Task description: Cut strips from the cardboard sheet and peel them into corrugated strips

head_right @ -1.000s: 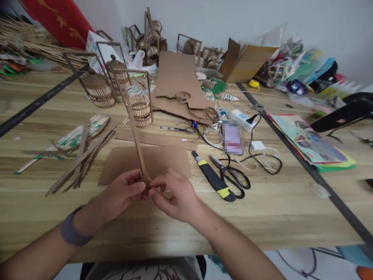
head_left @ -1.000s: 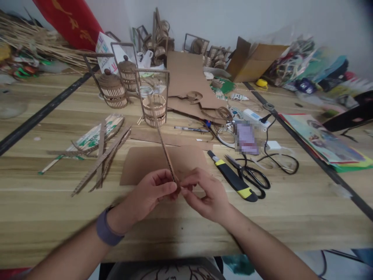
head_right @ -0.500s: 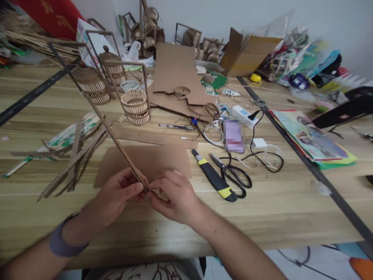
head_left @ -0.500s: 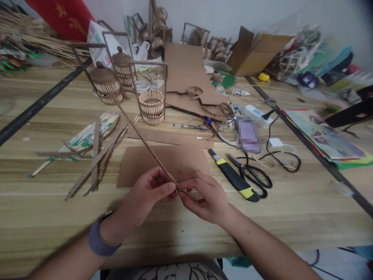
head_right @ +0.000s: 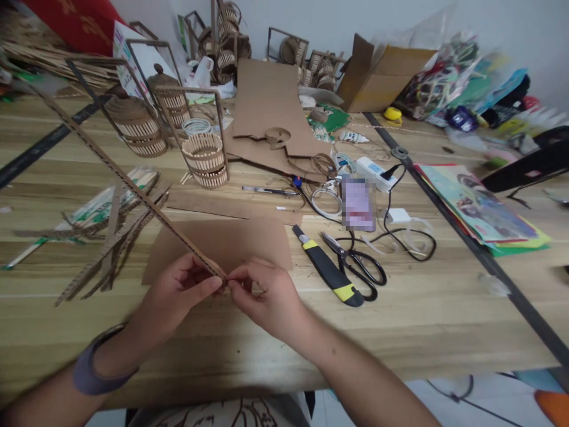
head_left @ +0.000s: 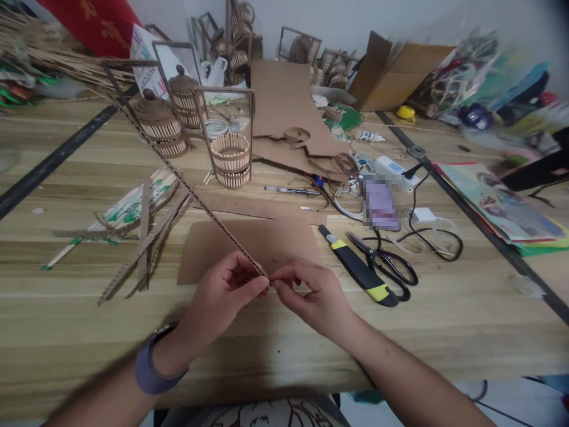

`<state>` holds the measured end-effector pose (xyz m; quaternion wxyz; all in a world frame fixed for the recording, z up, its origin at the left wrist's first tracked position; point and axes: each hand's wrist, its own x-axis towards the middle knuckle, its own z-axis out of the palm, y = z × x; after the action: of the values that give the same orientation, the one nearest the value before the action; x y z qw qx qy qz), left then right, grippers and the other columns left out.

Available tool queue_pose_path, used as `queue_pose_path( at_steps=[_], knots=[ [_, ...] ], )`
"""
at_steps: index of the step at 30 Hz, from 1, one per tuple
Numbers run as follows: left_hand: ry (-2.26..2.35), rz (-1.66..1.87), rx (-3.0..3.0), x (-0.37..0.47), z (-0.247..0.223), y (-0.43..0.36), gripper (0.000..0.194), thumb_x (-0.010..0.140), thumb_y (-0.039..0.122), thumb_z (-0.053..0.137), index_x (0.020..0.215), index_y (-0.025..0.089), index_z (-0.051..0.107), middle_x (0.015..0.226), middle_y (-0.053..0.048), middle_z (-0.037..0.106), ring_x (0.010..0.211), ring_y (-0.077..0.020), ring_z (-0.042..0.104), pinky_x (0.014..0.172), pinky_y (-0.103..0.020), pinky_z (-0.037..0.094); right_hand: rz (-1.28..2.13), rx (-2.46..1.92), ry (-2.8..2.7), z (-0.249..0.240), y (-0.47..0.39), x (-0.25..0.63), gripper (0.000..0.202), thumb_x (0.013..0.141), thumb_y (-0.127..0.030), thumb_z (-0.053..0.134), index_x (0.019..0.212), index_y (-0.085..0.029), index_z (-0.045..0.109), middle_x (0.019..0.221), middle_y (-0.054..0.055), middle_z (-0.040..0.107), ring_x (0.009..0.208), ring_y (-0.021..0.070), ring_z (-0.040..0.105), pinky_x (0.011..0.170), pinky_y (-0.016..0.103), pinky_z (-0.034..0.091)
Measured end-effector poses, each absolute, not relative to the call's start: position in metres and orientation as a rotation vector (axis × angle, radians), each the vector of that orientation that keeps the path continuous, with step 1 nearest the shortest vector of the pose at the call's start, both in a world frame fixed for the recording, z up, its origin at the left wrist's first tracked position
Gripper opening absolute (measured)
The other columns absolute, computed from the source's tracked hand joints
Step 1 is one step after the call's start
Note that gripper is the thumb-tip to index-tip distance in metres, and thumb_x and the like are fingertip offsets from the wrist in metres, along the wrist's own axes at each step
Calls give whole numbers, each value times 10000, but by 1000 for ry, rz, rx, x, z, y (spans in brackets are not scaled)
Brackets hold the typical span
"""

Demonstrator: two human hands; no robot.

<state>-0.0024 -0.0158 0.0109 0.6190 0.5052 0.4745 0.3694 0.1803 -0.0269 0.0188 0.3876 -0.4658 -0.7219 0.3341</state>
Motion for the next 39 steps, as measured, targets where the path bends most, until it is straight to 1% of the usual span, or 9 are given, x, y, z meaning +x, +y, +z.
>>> queue_pose_path(
  at_steps=[4, 14, 20, 24, 28, 32, 39],
  knots=[
    [1108, 849, 1176, -1, 10, -16, 217, 745, 335, 726, 775, 187, 571, 689, 17, 645, 655, -130, 614, 602, -233, 492, 896, -1226, -1832, 19, -26, 180, 123, 814, -167, 592, 744, -215, 682, 656, -7, 658, 591, 116, 567, 536, 236, 415],
    [1123, 831, 1226, -2, 9, -16, 205, 759, 328, 713, 779, 190, 563, 693, 23, 627, 657, -126, 602, 595, -221, 484, 1041, -1289, -1785, 18, -24, 182, 119, 796, -196, 603, 712, -205, 686, 617, -23, 641, 554, 100, 498, 515, 227, 361],
    [1168, 798, 1302, -1, 11, -18, 213, 754, 351, 706, 773, 187, 572, 689, 21, 609, 641, -125, 581, 572, -218, 468, 1125, -1272, -1811, 18, -21, 184, 113, 788, -169, 588, 702, -196, 657, 606, -35, 596, 545, 91, 467, 494, 213, 326],
    [1169, 767, 1334, -1, 10, -18, 230, 764, 374, 702, 788, 183, 577, 693, 23, 606, 636, -123, 575, 560, -214, 455, 1103, -1251, -1882, 18, -21, 185, 101, 784, -154, 585, 705, -187, 639, 625, -38, 570, 561, 87, 453, 521, 208, 335],
    [1179, 748, 1339, -1, 10, -17, 221, 765, 364, 696, 785, 180, 574, 693, 27, 604, 638, -121, 569, 558, -213, 447, 1102, -1274, -1918, 18, -22, 184, 89, 769, -151, 571, 694, -184, 606, 621, -44, 534, 564, 87, 441, 535, 207, 337],
    [1163, 741, 1306, 0, 10, -17, 220, 758, 358, 694, 779, 179, 568, 691, 28, 606, 634, -120, 568, 561, -216, 452, 1114, -1270, -1922, 17, -22, 183, 81, 759, -159, 550, 687, -185, 579, 635, -41, 518, 567, 86, 436, 521, 203, 324],
    [1134, 739, 1261, 1, 10, -16, 229, 749, 358, 702, 785, 175, 569, 693, 26, 613, 629, -115, 576, 566, -218, 469, 1147, -1295, -1909, 17, -22, 183, 81, 740, -152, 542, 670, -193, 541, 598, -56, 467, 547, 85, 398, 501, 200, 299]
  ],
)
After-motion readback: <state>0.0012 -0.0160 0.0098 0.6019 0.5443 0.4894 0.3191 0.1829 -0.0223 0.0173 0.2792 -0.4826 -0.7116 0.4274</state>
